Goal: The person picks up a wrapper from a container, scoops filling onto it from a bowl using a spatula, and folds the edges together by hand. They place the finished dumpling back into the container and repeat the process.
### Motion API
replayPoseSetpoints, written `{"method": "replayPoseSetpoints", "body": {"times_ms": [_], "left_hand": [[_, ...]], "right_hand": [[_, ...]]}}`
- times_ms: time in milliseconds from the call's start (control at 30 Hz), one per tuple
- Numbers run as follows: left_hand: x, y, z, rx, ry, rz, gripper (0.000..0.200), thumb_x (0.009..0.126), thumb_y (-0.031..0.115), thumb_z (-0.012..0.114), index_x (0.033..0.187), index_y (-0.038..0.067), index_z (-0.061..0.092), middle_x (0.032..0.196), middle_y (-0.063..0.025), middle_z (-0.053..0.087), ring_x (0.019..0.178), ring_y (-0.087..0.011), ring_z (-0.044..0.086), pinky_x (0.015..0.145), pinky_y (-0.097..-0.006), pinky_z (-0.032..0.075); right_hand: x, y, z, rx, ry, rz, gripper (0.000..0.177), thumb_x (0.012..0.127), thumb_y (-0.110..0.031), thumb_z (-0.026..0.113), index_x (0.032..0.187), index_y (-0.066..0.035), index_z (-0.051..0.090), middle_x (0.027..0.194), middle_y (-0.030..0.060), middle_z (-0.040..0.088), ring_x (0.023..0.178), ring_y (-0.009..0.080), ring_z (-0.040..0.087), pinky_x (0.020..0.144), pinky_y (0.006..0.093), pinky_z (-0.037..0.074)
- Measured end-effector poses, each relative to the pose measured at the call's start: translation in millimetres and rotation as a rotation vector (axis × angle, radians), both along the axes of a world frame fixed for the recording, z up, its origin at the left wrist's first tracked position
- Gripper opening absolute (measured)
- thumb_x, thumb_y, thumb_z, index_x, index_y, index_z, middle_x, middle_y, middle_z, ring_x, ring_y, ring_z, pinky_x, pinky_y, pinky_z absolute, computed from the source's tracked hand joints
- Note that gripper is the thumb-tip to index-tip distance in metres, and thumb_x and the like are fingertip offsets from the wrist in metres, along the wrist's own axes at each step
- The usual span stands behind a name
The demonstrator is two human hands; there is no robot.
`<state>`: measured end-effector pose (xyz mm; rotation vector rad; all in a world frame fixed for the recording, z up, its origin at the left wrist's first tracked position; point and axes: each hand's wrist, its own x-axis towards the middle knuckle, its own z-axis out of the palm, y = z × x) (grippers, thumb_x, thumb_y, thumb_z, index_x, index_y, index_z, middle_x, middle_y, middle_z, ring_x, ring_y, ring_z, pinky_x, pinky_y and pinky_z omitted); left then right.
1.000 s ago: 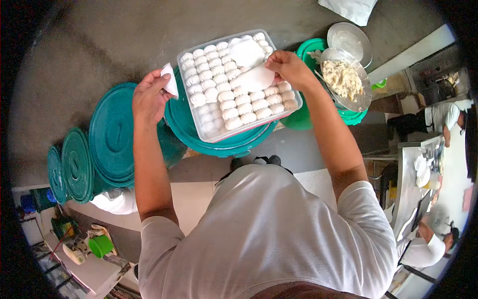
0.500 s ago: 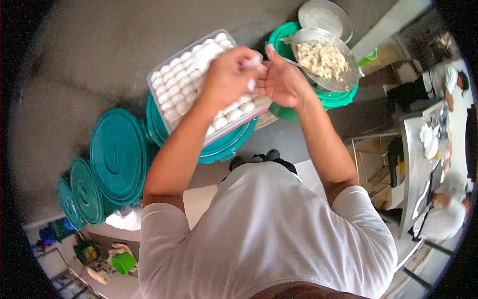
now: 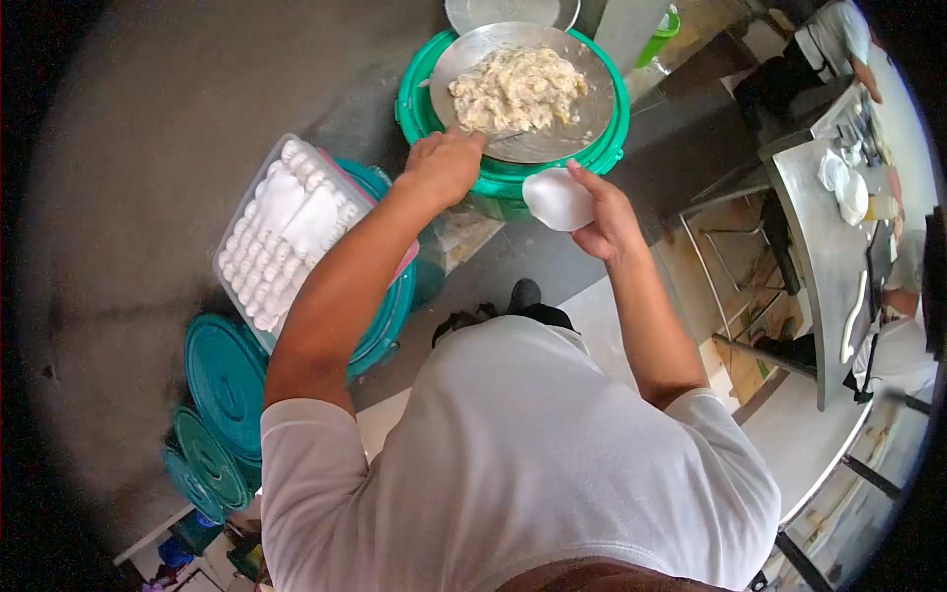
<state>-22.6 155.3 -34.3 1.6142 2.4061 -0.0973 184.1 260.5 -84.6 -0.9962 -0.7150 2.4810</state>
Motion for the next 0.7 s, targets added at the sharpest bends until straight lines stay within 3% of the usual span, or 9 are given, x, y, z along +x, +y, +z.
{"method": "replayPoseSetpoints", "body": {"times_ms": [100, 167, 233, 367, 500, 600, 700], "left_hand": [[2, 10, 0, 0.06, -0.019, -0.017, 0.032, 0.091, 0.01, 0.047, 0.117, 0.004, 0.065, 0.115, -0.0247, 0.066, 0.11, -0.0404, 0.064, 0.093, -0.0499, 0.051], [-3, 17, 22, -0.027, 0.017, -0.017, 0.033, 0.09, 0.009, 0.047, 0.116, 0.004, 0.067, 0.111, -0.0249, 0.067, 0.105, -0.0401, 0.065, 0.09, -0.0496, 0.052], [-15, 21, 27, 0.316, -0.043, 0.029, 0.035, 0.09, 0.01, 0.047, 0.118, 0.006, 0.067, 0.109, -0.0262, 0.067, 0.102, -0.0418, 0.066, 0.089, -0.051, 0.052], [1, 35, 5, 0.165, -0.001, -0.01, 0.038, 0.087, 0.007, 0.05, 0.121, 0.008, 0.067, 0.104, -0.0279, 0.068, 0.101, -0.041, 0.066, 0.088, -0.0516, 0.051], [7, 28, 18, 0.071, -0.074, 0.014, 0.041, 0.085, 0.003, 0.049, 0.121, 0.009, 0.068, 0.107, -0.0246, 0.068, 0.102, -0.0397, 0.066, 0.09, -0.0508, 0.051], [5, 28, 14, 0.213, -0.03, 0.086, 0.041, 0.084, 0.003, 0.05, 0.119, 0.009, 0.069, 0.107, -0.0247, 0.069, 0.102, -0.0394, 0.067, 0.091, -0.0498, 0.051], [13, 24, 5, 0.1, -0.024, 0.005, 0.04, 0.084, 0.003, 0.05, 0.119, 0.008, 0.069, 0.105, -0.0252, 0.069, 0.102, -0.0383, 0.067, 0.091, -0.0494, 0.051]], "right_hand": [[24, 23, -11, 0.028, -0.03, -0.002, 0.038, 0.096, -0.029, 0.067, 0.118, 0.001, 0.061, 0.111, 0.013, 0.069, 0.095, 0.0256, 0.068, 0.084, 0.0431, 0.055], [36, 34, -12, 0.031, -0.024, -0.002, 0.039, 0.096, -0.03, 0.066, 0.118, 0.002, 0.061, 0.111, 0.0132, 0.069, 0.095, 0.0256, 0.068, 0.084, 0.0427, 0.055], [41, 42, -15, 0.033, -0.013, 0.003, 0.039, 0.096, -0.031, 0.065, 0.118, 0.002, 0.061, 0.111, 0.0133, 0.069, 0.096, 0.0256, 0.068, 0.085, 0.0424, 0.055], [40, 55, -17, 0.004, 0.025, -0.031, 0.042, 0.098, -0.033, 0.063, 0.12, 0.003, 0.06, 0.113, 0.014, 0.068, 0.097, 0.0255, 0.068, 0.086, 0.0419, 0.055], [44, 66, -17, 0.0, 0.033, -0.042, 0.041, 0.1, -0.032, 0.06, 0.121, 0.003, 0.059, 0.115, 0.0144, 0.067, 0.099, 0.0264, 0.068, 0.09, 0.042, 0.055], [43, 71, -20, 0.001, 0.03, -0.046, 0.04, 0.1, -0.032, 0.059, 0.121, 0.003, 0.059, 0.115, 0.0144, 0.067, 0.1, 0.0269, 0.067, 0.09, 0.0425, 0.055], [40, 76, -23, -0.011, 0.032, -0.039, 0.04, 0.1, -0.031, 0.059, 0.12, 0.003, 0.059, 0.114, 0.0142, 0.067, 0.1, 0.0264, 0.068, 0.09, 0.0425, 0.055]]}}
